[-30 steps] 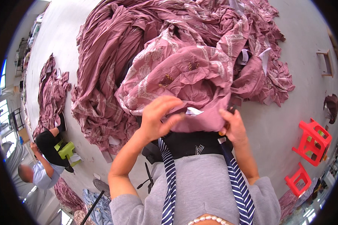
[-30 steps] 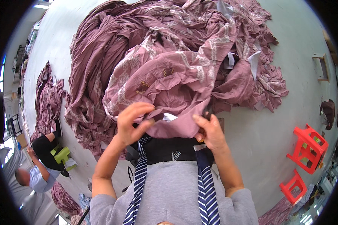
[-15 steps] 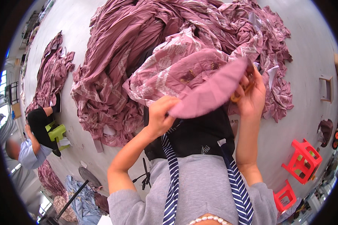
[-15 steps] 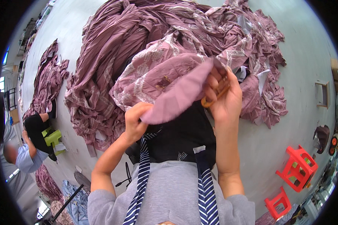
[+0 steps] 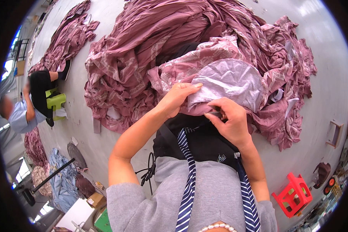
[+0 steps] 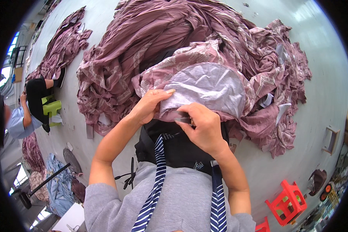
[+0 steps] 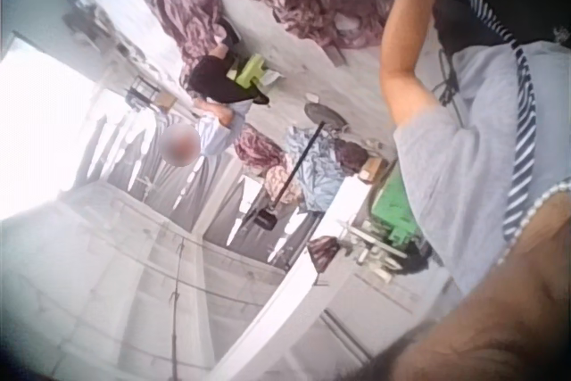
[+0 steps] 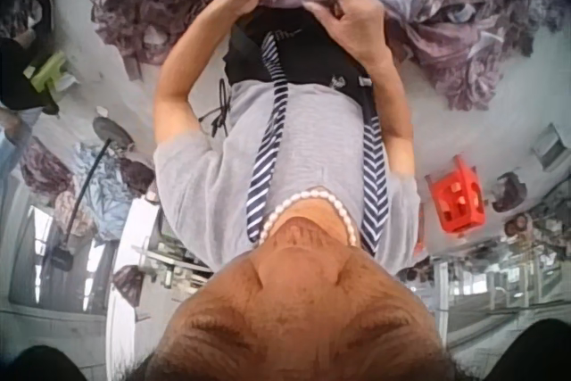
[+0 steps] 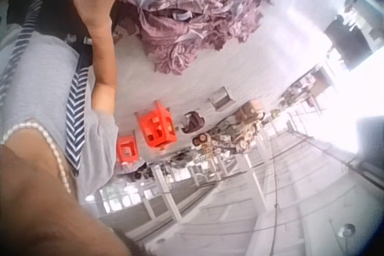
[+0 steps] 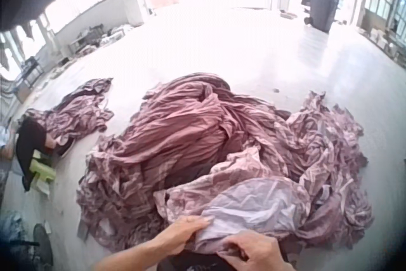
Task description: The person repeatedly picks up pieces of pink patterned fabric from a large pile, unfolds and inspects them by hand, and places them back into the pile. The hands manipulate the fabric continuously without using tools.
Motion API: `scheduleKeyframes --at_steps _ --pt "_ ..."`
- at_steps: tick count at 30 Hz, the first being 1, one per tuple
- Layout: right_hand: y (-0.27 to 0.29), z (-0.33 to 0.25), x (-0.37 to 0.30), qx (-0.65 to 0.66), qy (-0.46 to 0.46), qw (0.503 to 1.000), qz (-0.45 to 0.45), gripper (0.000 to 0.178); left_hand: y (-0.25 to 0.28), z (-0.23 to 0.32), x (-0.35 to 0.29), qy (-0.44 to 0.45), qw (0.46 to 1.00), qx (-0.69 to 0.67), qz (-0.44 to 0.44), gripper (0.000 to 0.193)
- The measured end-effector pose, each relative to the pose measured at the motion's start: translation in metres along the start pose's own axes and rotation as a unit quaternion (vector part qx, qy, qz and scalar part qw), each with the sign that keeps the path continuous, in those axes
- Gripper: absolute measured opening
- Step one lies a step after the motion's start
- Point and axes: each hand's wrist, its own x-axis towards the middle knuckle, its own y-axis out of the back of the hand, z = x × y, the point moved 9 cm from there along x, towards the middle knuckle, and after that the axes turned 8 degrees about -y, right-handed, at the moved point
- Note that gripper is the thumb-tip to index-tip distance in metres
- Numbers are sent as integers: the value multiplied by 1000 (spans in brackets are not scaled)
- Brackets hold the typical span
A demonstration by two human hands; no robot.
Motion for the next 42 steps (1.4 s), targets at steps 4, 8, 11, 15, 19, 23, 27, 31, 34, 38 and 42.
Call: scheduleKeyframes --at_steps 4,8,11,15,19,23,27,31,34,38,42 --pt "-25 -29 7 -114 84 989 -39 36 6 -6 0 15 1000 -16 9 26" --pt "-46 -31 13 -207 164 963 -54 31 3 -1 -4 28 999 -20 -18 26" --pt "-33 -6 24 -3 10 999 -41 23 17 -11 5 -2 1000 7 7 20" --pt "-29 29 32 136 -132 980 -68 17 23 -11 7 4 1000 18 11 17" --pt "-9 -6 32 -38 15 999 5 26 22 -13 5 39 999 -18 16 16" --pt "-12 -14 19 -154 41 986 -41 28 23 -16 9 35 999 -23 15 14" --pt "-28 -25 16 -214 90 970 -68 26 19 -15 9 36 999 -34 20 14" --pt "-43 -33 16 -274 133 950 -69 24 15 -10 4 33 999 -34 16 14" --pt "-39 -36 16 -253 149 955 -35 24 19 -13 5 40 999 -20 4 15" --pt "10 -19 18 -76 57 992 85 30 18 -10 7 16 1000 3 12 19" --pt "44 3 6 -16 1 989 147 46 -18 17 9 -121 979 139 -85 38"
